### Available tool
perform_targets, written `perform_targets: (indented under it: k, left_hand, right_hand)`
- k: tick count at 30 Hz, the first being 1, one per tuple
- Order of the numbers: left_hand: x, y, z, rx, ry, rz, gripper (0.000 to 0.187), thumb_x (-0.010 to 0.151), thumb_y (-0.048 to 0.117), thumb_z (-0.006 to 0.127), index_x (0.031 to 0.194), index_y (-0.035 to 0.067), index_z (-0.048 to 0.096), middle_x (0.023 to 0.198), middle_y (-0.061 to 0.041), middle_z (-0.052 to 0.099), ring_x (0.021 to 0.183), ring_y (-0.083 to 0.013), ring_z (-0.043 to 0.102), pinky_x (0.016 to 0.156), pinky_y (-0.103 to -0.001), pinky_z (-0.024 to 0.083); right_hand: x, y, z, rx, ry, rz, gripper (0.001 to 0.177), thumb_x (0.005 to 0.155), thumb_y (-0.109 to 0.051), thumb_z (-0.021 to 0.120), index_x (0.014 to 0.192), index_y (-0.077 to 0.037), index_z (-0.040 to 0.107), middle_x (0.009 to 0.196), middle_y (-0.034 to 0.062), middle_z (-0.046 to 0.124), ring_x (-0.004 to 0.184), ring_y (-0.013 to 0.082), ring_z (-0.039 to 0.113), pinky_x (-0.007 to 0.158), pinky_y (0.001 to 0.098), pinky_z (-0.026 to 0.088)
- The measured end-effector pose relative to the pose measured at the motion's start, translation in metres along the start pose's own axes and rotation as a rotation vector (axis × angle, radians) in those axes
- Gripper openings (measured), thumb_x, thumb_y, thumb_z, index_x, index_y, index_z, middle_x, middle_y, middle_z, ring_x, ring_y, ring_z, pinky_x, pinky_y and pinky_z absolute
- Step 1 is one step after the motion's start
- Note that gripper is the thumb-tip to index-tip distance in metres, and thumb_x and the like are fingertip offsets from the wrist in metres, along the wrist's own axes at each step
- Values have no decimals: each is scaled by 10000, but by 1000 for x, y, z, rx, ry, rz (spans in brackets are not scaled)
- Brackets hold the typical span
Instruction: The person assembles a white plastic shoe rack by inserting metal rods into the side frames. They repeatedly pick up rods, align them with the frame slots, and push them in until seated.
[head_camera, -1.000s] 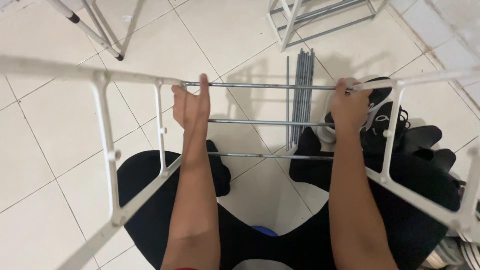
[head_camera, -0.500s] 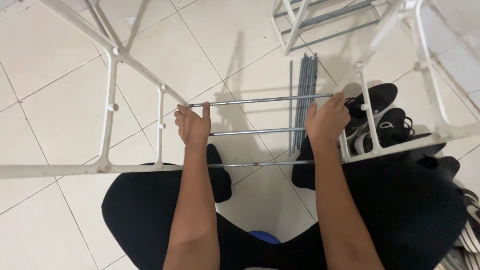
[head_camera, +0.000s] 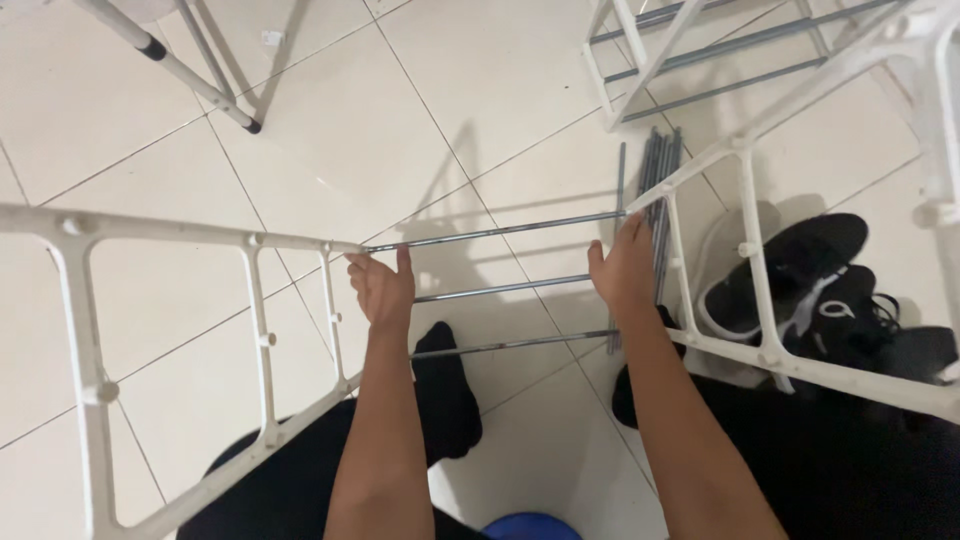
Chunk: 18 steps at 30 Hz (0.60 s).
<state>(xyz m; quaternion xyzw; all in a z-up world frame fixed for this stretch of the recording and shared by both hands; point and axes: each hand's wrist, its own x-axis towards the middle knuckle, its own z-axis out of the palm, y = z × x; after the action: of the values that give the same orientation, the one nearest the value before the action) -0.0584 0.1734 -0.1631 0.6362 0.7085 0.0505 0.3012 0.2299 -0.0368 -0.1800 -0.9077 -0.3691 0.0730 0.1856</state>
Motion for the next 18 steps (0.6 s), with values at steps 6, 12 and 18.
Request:
perform_targets:
  k: [6, 12, 18]
  left_hand:
    - [37, -7, 20, 1, -37, -29, 1083, 919, 439, 670, 1553, -153, 21, 1520, -305, 333, 1369, -419, 401, 1131, -459, 385]
    - [59, -7, 44, 51, -66, -44, 1110, 896, 407, 706, 1552, -163, 15, 1523, -296, 334, 1351, -414, 407, 1158, -472, 361]
    - [78, -18, 71, 59, -54, -56, 1108, 878, 393, 725, 1541, -154, 28, 1548, -294, 290, 1398, -429, 336, 1174, -463, 335]
  right_hand:
    - [43, -2, 57, 100, -159, 67, 888, 931, -260, 684, 1537, 162, 190, 1525, 357, 349, 1367, 487, 419, 1100, 463, 414]
    - [70, 8, 96, 116, -214, 72, 928, 921, -267, 696, 1561, 152, 169, 1538, 339, 354, 1384, 480, 423, 1135, 465, 407]
    - [92, 15, 123, 182, -259, 93, 944, 904, -261, 700, 1575, 124, 160, 1562, 332, 336, 1404, 480, 405, 1159, 452, 389]
